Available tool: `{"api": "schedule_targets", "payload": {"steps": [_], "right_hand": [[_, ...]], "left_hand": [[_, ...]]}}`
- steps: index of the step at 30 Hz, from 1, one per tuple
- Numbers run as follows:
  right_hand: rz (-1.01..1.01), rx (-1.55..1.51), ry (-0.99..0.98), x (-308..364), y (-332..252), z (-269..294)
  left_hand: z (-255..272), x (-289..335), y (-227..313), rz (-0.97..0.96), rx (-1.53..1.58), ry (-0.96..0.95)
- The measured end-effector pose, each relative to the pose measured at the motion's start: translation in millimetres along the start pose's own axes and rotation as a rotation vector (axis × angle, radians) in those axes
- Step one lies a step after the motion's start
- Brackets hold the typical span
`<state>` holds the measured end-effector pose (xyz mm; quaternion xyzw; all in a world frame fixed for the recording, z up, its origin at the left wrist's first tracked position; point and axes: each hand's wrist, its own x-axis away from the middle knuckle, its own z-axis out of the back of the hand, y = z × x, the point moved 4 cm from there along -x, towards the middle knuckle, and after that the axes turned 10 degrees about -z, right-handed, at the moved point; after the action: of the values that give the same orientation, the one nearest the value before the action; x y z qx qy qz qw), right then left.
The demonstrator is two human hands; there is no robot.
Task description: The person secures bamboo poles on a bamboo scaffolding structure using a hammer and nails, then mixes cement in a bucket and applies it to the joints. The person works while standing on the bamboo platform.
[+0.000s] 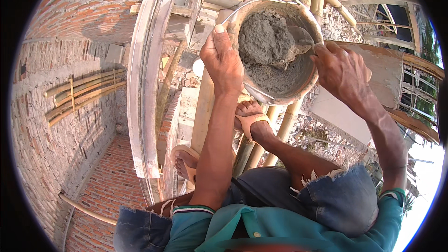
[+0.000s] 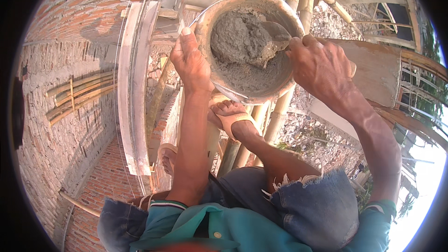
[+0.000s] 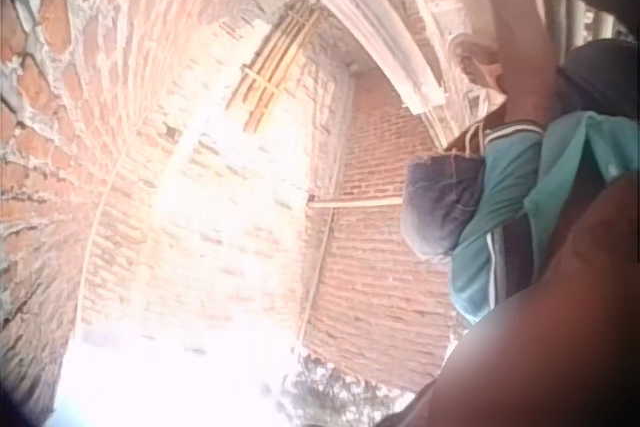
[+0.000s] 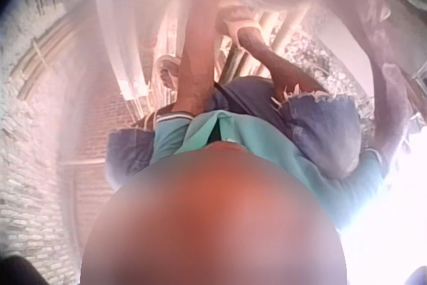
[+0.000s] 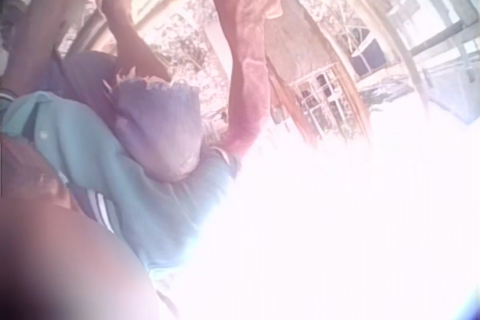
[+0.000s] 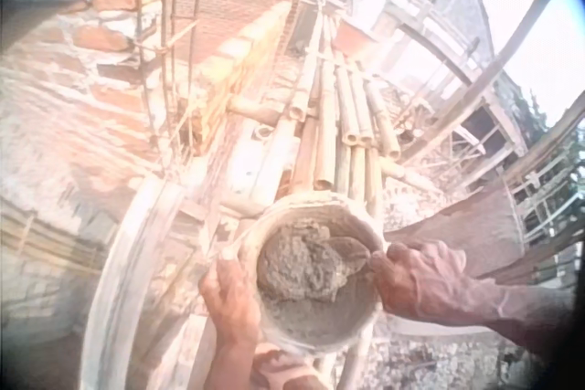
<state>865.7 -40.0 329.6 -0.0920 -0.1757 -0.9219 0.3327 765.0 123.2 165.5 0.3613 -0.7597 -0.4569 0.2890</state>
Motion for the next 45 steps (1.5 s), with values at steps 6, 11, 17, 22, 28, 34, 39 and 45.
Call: {"api": "schedule_targets", "payload": {"steps": [6, 11, 17, 22, 28, 34, 39, 45], "right_hand": [[0.135, 0.077, 0.198, 38.1, 7.9, 20.9], [0.025, -0.094, -0.119, 38.5, 10.6, 13.1], [0.070, -0.019, 0.121, -0.5, 29.3, 0.3], [-0.056, 0.133, 0.268, 9.1, 36.9, 39.8], [0.235, 0.246, 0.217, -2.6, -10.7, -23.4], [0.163, 0.233, 0.244, 21.7, 20.0, 43.0], [0.206, 0.310, -0.086, -10.2, 0.8, -15.0], [0.108, 0.239, 0.140, 33.6, 19.8, -20.0]], "left_hand": [[5.2, -2.0, -2.1, 0.100, -0.002, 0.044], [-1.1, -0.2, 6.1, -0.026, -0.111, 0.022], [1.8, 1.7, 6.0, 0.055, -0.116, -0.025], [0.2, -1.3, 8.1, -0.027, -0.084, 0.054], [-1.7, -0.3, 8.6, 0.041, -0.081, 0.052], [7.3, -4.2, 0.5, 0.061, -0.066, 0.097], [4.9, -3.7, 10.5, -0.007, -0.306, 0.023], [-14.2, 12.1, 46.9, -0.571, -0.893, -0.024]]}}
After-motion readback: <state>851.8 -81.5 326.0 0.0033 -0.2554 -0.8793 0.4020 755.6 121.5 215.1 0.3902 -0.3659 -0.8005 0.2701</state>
